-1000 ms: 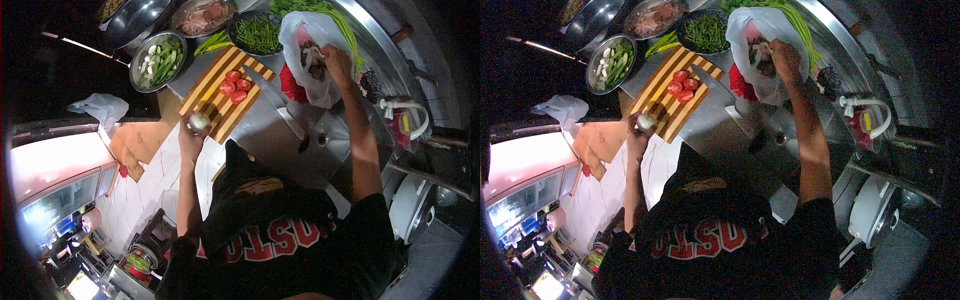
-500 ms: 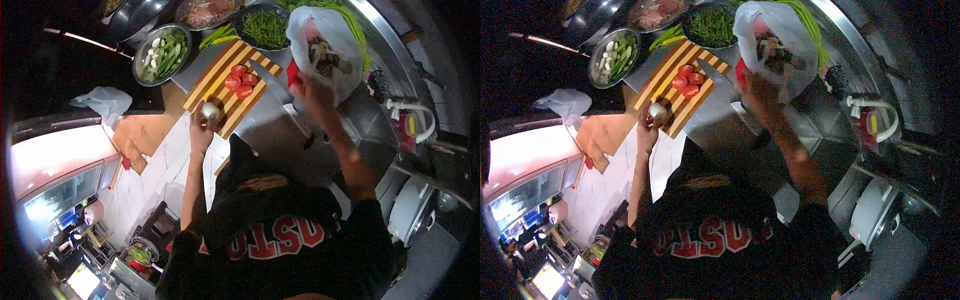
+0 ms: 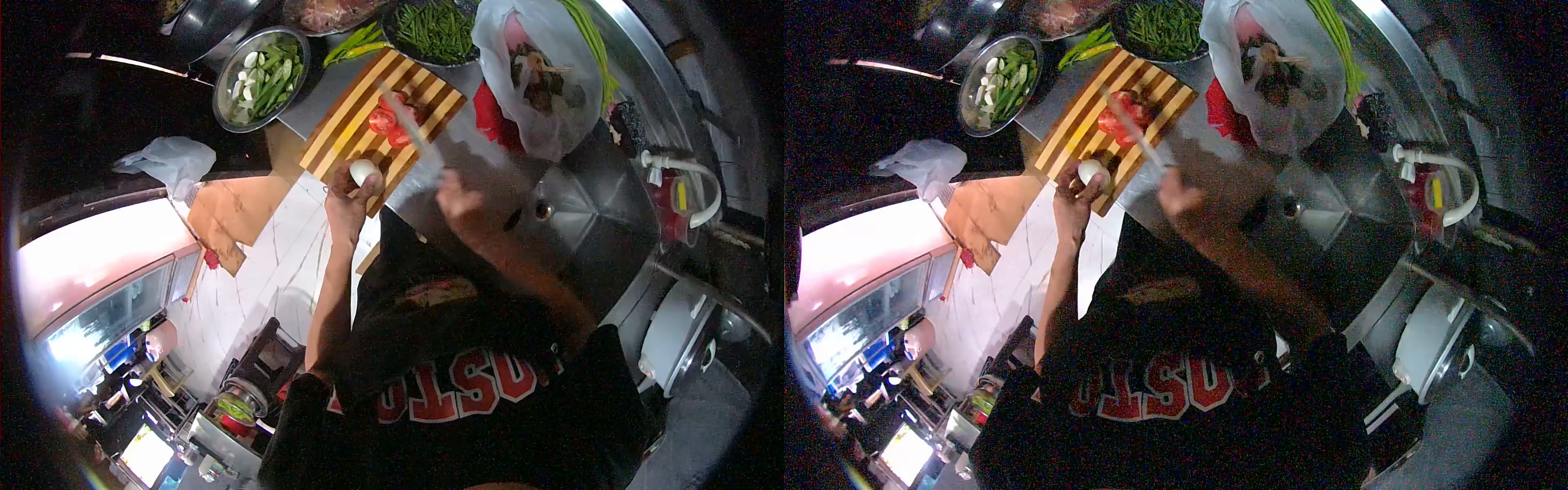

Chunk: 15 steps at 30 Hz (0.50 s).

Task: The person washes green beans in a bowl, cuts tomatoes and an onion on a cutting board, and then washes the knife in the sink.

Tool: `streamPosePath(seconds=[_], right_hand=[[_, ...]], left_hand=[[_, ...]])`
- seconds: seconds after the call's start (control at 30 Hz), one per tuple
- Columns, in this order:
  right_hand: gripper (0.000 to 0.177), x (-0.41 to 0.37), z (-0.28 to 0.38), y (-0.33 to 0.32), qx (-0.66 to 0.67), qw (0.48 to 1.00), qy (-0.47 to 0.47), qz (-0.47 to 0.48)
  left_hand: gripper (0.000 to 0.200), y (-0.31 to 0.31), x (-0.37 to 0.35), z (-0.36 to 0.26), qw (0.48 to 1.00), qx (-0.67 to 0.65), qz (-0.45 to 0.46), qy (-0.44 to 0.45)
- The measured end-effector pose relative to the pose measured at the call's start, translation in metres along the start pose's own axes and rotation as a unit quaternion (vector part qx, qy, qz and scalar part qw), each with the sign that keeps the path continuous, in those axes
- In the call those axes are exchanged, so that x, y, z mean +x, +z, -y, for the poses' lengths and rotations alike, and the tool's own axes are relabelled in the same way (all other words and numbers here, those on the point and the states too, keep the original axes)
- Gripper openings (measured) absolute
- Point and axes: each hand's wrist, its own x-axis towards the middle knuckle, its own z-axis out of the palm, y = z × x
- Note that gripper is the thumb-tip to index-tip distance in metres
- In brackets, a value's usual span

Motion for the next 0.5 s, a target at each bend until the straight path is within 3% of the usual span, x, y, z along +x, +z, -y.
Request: streamPosePath(seconds=[0.03, 0.07, 0.13, 0.37, 0.5], right_hand=[[0.025, 0.002, 0.014, -0.002, 0.062, 0.993, -0.073, -0.063], [0.025, 0.004, 0.025, -0.005, 0.062, 0.994, -0.07, -0.062], [0.024, 0.009, 0.04, -0.012, 0.222, 0.974, -0.044, 0.009], [0.031, 0.018, 0.057, -0.013, 0.181, 0.983, -0.018, 0.041], [0.031, 0.017, 0.055, 0.001, 0.157, 0.986, -0.046, -0.005]], left_hand=[[0.049, 0.001, -0.001, -0.003, 1.0, 0.002, 0.004, -0.002], [0.049, 0.001, -0.001, -0.006, 1.0, 0.005, 0.004, -0.009], [0.05, 0.002, 0.0, -0.003, 1.0, 0.009, 0.004, -0.017], [0.05, 0.007, -0.006, -0.018, 0.998, -0.038, -0.015, -0.039], [0.046, 0.008, -0.002, -0.006, 0.998, -0.05, -0.029, -0.015]])
